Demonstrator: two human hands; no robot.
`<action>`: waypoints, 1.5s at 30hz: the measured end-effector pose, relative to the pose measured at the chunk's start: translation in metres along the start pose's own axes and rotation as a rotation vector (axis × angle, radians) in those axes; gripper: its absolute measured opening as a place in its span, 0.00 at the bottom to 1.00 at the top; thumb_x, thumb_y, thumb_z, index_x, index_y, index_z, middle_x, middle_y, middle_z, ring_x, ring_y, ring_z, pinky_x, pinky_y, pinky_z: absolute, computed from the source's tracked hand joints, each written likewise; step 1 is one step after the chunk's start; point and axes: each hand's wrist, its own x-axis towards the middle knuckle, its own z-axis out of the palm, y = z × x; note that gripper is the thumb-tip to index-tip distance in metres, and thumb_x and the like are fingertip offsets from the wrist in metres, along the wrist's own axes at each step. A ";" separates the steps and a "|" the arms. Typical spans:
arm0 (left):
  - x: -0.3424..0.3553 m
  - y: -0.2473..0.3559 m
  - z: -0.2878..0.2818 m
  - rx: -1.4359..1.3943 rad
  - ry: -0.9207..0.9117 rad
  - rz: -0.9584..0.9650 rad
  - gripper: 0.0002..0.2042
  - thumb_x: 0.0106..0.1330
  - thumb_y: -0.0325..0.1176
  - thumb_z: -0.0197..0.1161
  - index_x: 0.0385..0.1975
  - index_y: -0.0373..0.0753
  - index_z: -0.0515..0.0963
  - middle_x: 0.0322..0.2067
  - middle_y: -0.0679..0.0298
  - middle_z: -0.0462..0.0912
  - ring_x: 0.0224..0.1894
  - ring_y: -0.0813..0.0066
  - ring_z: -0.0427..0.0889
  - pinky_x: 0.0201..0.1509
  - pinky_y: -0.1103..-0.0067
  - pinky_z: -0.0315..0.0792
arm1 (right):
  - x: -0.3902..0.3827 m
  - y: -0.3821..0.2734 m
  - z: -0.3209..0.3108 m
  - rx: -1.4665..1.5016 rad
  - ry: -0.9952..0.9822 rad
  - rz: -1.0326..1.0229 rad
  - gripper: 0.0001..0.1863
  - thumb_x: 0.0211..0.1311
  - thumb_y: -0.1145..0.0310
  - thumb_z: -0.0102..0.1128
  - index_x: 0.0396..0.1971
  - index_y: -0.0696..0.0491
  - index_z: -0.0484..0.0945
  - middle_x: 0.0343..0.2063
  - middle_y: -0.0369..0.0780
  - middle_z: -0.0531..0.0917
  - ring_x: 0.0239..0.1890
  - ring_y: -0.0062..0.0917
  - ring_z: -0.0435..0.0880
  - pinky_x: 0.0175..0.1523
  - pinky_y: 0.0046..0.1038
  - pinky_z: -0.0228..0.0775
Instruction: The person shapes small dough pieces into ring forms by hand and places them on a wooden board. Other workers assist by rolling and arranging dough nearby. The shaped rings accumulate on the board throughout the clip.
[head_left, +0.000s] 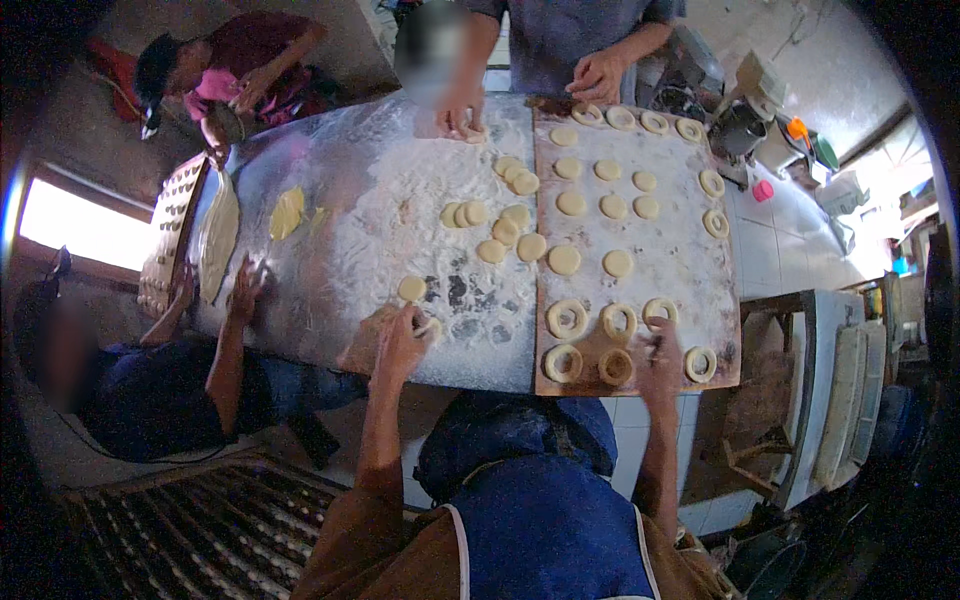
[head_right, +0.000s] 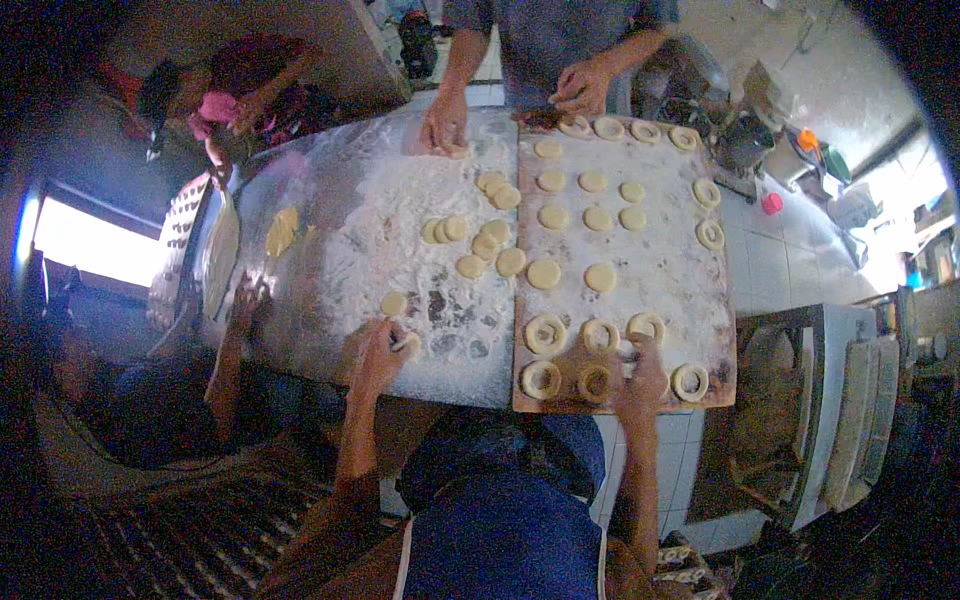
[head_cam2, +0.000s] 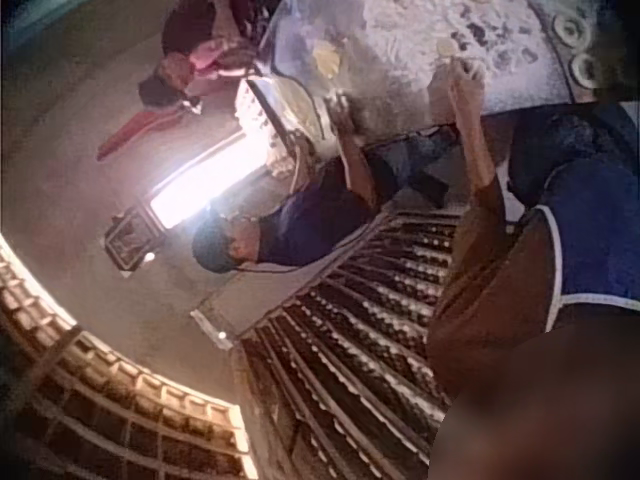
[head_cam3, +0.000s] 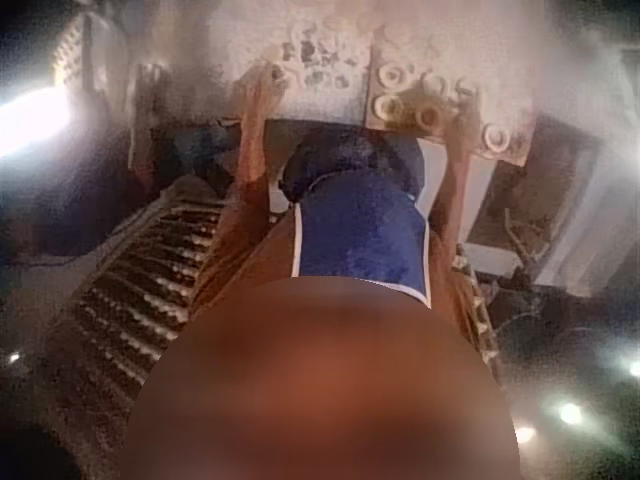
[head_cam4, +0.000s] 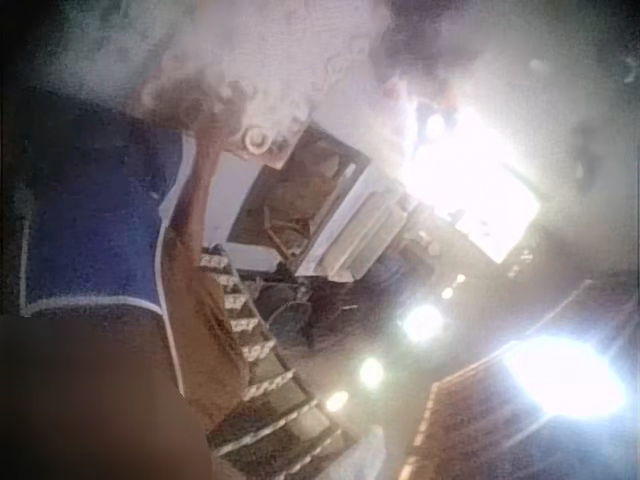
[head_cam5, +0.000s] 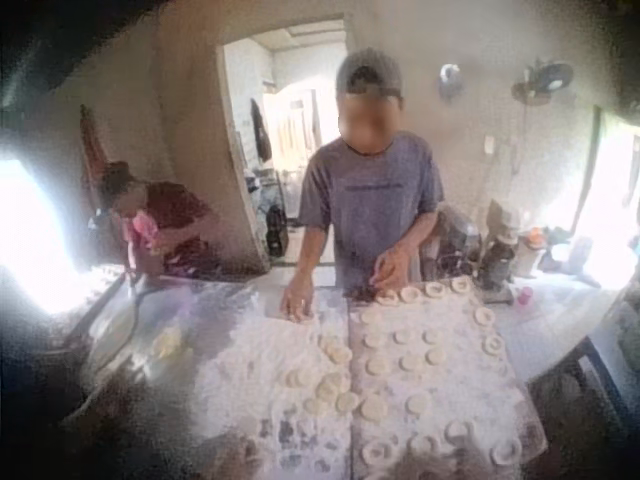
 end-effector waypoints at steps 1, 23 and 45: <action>-0.003 0.007 -0.002 -0.144 0.018 -0.016 0.14 0.54 0.31 0.68 0.38 0.37 0.75 0.36 0.56 0.80 0.40 0.62 0.80 0.48 0.69 0.72 | 0.001 -0.023 0.021 0.074 -0.085 -0.035 0.17 0.57 0.72 0.63 0.47 0.55 0.73 0.33 0.42 0.79 0.33 0.27 0.78 0.36 0.29 0.73; -0.027 -0.060 0.036 -1.409 0.459 -0.197 0.16 0.57 0.30 0.68 0.44 0.36 0.74 0.40 0.61 0.78 0.47 0.68 0.77 0.53 0.74 0.71 | -0.040 -0.192 0.254 0.527 -0.666 -0.225 0.29 0.52 0.81 0.54 0.58 0.59 0.64 0.30 0.41 0.80 0.33 0.23 0.80 0.37 0.24 0.75; 0.028 0.017 0.056 -1.997 -0.278 -0.215 0.09 0.71 0.36 0.46 0.41 0.40 0.71 0.28 0.69 0.70 0.31 0.78 0.73 0.36 0.76 0.72 | -0.019 -0.143 0.225 0.537 -0.034 0.205 0.22 0.73 0.59 0.42 0.30 0.62 0.78 0.22 0.47 0.79 0.26 0.37 0.76 0.39 0.37 0.70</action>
